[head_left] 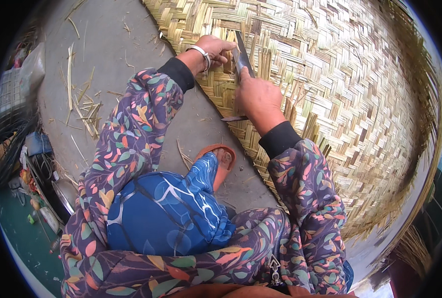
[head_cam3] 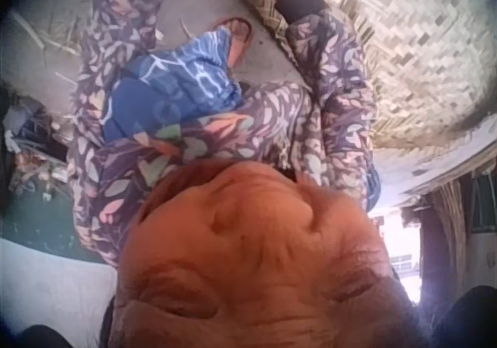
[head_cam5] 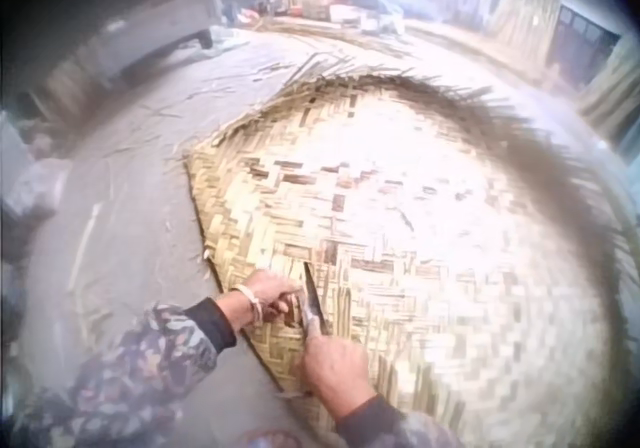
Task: The person sits on the floor and uses a knife to trim and secure the edges of a woven mat. They repeatedly tap the mat's edge with the knife and tuck in loose strands to finish the border.
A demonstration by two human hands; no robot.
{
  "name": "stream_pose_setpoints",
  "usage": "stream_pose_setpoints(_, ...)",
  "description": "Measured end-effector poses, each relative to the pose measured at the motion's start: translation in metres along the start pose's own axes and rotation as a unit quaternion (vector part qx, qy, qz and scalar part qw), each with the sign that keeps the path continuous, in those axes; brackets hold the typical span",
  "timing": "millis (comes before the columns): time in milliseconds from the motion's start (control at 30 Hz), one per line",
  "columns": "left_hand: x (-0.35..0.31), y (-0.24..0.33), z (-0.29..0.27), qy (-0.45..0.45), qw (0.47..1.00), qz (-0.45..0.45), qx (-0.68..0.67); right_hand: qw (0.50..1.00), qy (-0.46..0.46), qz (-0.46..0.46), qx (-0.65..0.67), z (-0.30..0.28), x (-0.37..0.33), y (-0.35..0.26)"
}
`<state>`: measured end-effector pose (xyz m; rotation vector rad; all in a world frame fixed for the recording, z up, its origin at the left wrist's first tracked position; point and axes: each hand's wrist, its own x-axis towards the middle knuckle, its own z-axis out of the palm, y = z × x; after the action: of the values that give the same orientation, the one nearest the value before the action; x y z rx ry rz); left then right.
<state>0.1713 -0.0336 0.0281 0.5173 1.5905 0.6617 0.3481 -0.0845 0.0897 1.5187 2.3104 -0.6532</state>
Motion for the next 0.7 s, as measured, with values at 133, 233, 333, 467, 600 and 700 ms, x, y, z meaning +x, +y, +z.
stream_pose_setpoints(133,0.006,-0.004,0.001,0.017,1.0,-0.01,-0.006,1.0,0.006,-0.001,0.0,0.001,0.0,-0.002)
stream_pose_setpoints(233,0.015,-0.004,0.016,0.079,0.996,0.048,0.02,1.0,0.008,-0.009,-0.009,-0.005,0.004,-0.002)
stream_pose_setpoints(333,0.015,-0.005,0.007,0.054,0.996,0.035,0.056,1.0,0.011,-0.015,-0.012,-0.002,0.005,0.0)
stream_pose_setpoints(467,0.004,0.009,-0.004,0.076,0.914,0.144,0.373,1.0,0.005,-0.009,-0.009,-0.003,0.006,0.001)
stream_pose_setpoints(600,-0.005,0.005,-0.008,0.15,0.82,0.26,0.487,1.0,0.0,-0.013,-0.011,-0.005,0.007,-0.001)
stream_pose_setpoints(700,-0.001,-0.001,-0.008,0.162,0.811,0.251,0.503,0.999,0.015,-0.021,-0.027,-0.005,0.006,-0.003)
